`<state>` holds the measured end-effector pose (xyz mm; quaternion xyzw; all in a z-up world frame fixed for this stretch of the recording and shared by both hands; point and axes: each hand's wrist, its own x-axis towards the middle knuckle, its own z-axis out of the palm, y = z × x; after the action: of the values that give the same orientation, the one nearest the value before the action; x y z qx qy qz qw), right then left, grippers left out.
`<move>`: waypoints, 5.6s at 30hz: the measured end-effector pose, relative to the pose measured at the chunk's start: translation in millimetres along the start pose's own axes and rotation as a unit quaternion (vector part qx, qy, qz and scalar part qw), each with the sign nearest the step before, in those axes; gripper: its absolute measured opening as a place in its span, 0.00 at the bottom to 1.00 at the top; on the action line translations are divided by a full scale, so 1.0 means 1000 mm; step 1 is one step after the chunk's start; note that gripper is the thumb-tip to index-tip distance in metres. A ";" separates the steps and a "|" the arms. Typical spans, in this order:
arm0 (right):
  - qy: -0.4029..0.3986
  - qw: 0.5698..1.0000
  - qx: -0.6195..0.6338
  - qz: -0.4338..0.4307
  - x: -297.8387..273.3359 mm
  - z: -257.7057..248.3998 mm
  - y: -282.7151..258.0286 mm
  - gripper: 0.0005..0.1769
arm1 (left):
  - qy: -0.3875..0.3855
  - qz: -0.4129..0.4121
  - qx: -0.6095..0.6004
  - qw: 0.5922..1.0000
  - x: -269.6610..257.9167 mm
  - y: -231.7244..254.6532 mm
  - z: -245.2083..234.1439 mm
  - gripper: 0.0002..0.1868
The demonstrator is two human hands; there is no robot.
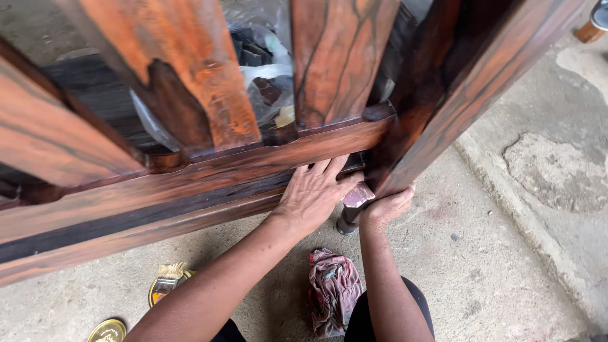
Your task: The person sits on the floor and applies a dark finish to a wooden bed frame using a paintbrush and a cloth. They wipe the wood with the cloth to spread the finish and then use the brush to apply more finish to the slats and legs.
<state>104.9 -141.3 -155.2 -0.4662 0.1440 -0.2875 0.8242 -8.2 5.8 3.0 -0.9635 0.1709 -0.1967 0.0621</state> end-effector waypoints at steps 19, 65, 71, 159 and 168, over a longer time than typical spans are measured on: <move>-0.006 0.999 -0.005 0.042 0.001 -0.004 -0.004 0.32 | 0.028 -0.006 0.073 0.997 -0.026 -0.019 0.006 0.42; -0.017 0.999 0.006 0.044 0.002 -0.005 -0.004 0.33 | -0.059 -0.044 -0.028 0.997 -0.030 -0.008 -0.002 0.38; 0.017 0.999 0.011 0.028 0.002 -0.002 0.003 0.33 | -0.062 -0.039 0.006 0.997 -0.006 0.003 0.012 0.41; -0.634 0.688 -0.354 -0.001 -0.311 -0.058 0.030 0.05 | 0.053 -0.668 -0.597 0.440 -0.570 -0.069 0.092 0.29; -0.662 0.635 -0.386 -0.095 -0.355 -0.019 -0.032 0.25 | -0.010 -0.610 -0.560 0.560 -0.483 -0.118 -0.010 0.29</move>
<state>-197.1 48.3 -148.5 -0.8185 -0.3873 0.1031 0.4116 -393.8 286.5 -138.6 -0.6810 -0.3824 -0.0425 -0.6231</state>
